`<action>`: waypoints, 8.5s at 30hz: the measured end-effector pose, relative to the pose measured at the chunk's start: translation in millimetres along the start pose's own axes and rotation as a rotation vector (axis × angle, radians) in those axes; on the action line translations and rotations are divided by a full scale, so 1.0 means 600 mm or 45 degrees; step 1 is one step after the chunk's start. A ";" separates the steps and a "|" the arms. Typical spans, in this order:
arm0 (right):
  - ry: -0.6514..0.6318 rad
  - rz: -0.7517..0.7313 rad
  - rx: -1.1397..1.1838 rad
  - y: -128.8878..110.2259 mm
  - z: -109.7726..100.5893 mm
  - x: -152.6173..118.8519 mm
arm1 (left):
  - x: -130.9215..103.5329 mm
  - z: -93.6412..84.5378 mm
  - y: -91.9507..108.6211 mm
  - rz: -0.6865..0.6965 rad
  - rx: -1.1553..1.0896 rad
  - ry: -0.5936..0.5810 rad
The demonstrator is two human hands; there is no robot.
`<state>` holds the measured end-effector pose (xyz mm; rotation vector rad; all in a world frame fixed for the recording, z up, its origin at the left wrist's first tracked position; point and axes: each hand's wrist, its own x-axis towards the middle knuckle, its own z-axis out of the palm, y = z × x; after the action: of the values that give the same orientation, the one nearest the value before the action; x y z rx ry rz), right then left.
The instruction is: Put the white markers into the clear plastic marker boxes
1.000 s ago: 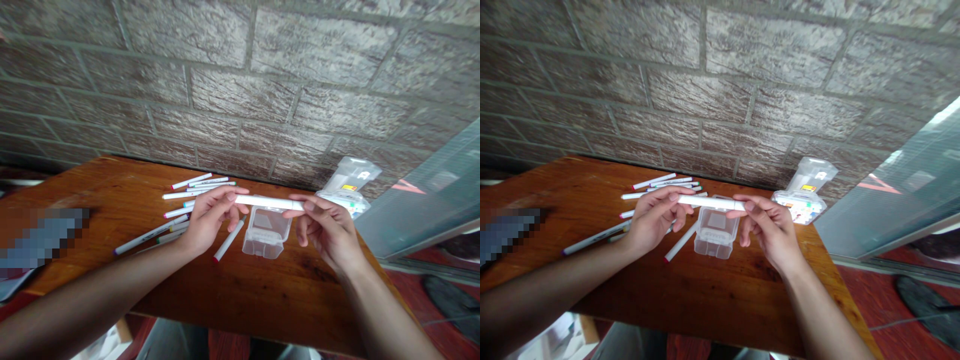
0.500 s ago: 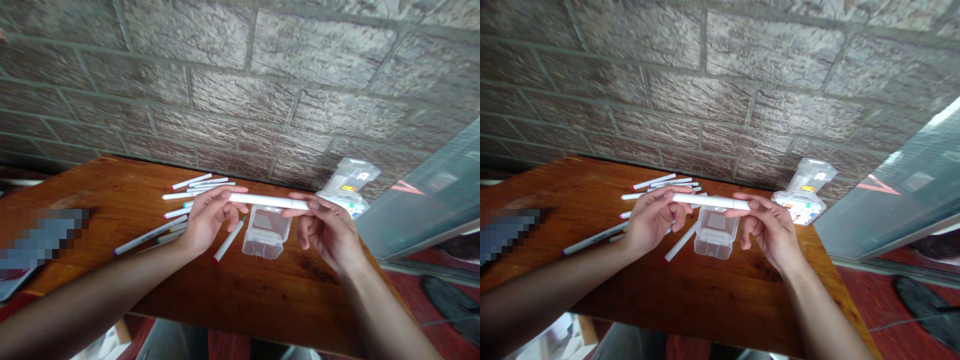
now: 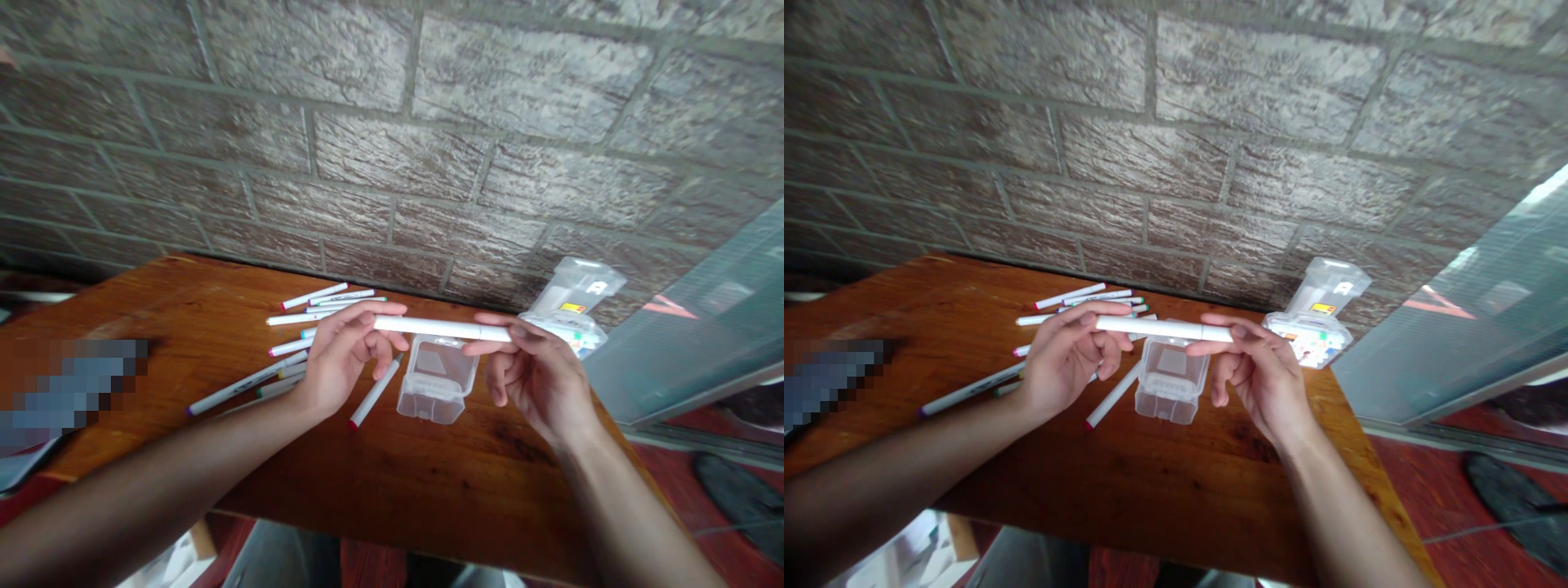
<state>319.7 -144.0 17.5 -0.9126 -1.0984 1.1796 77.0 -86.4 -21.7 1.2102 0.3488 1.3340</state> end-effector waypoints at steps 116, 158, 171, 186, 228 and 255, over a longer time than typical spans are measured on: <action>-0.028 -0.290 -0.298 0.017 -0.003 -0.002 | -0.003 0.009 -0.002 0.001 0.336 -0.067; 0.001 -0.270 -0.278 0.022 -0.005 0.000 | -0.006 0.008 -0.006 -0.062 0.378 -0.027; 0.033 -0.295 -0.242 0.020 -0.008 0.001 | -0.002 0.012 0.003 -0.035 0.313 -0.017; 0.014 -0.245 -0.188 0.023 -0.016 0.002 | 0.003 -0.003 -0.007 -0.001 0.118 -0.059; 0.063 -0.137 -0.048 0.004 -0.001 0.000 | 0.000 -0.002 -0.004 -0.046 -0.048 -0.036; 0.075 -0.237 -0.253 0.014 -0.007 0.001 | 0.002 0.009 0.001 0.010 0.276 0.042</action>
<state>321.6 -142.1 8.6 -0.9680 -1.2402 0.8977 81.6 -88.1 -18.7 1.3708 0.5233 1.3495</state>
